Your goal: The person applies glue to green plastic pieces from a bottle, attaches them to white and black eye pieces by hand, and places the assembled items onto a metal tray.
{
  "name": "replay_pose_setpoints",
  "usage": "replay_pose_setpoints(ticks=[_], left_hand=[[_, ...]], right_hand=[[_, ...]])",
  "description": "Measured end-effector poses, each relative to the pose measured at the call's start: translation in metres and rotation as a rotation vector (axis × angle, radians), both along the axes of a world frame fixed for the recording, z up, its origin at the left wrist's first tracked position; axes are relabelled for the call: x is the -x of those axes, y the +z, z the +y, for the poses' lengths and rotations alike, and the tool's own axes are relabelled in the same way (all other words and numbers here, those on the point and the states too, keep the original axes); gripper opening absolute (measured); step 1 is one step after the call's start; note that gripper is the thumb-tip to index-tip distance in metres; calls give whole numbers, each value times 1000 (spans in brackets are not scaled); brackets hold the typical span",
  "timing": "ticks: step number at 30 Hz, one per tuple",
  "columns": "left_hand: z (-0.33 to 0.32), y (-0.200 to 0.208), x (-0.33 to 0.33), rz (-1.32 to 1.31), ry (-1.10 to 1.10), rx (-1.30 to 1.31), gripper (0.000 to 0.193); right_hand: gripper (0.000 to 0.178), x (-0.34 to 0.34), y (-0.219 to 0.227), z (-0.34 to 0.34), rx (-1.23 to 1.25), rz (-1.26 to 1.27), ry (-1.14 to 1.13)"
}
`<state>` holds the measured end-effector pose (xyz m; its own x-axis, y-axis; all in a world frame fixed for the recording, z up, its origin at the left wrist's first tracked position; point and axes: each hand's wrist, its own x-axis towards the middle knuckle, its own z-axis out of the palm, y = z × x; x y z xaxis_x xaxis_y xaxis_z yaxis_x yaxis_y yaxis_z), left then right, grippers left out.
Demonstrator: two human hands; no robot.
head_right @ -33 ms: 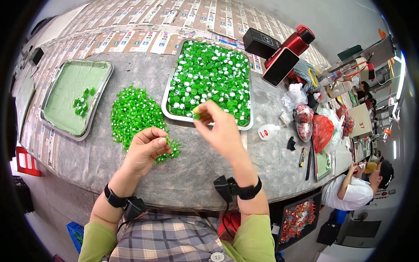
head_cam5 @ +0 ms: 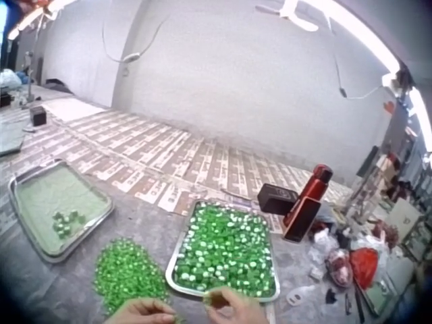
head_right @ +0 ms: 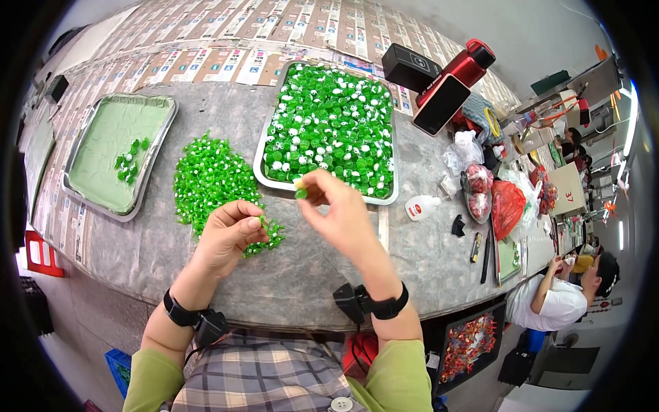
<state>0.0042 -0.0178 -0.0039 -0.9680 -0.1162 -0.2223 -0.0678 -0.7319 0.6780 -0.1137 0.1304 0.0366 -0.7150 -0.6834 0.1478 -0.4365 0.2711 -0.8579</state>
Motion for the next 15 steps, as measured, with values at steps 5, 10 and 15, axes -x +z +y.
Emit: replay_pose_setpoints(ticks=[5,10,15], left_hand=[[7,7,5,46,-19,79,13],[6,2,5,50,-45,139,13],[10,3,4,52,-18,156,12]], right_hand=[[20,-26,-6,2,-44,-106,151],[19,-28,-14,7,62,-311,113],[20,-26,-18,14,156,-488,61]])
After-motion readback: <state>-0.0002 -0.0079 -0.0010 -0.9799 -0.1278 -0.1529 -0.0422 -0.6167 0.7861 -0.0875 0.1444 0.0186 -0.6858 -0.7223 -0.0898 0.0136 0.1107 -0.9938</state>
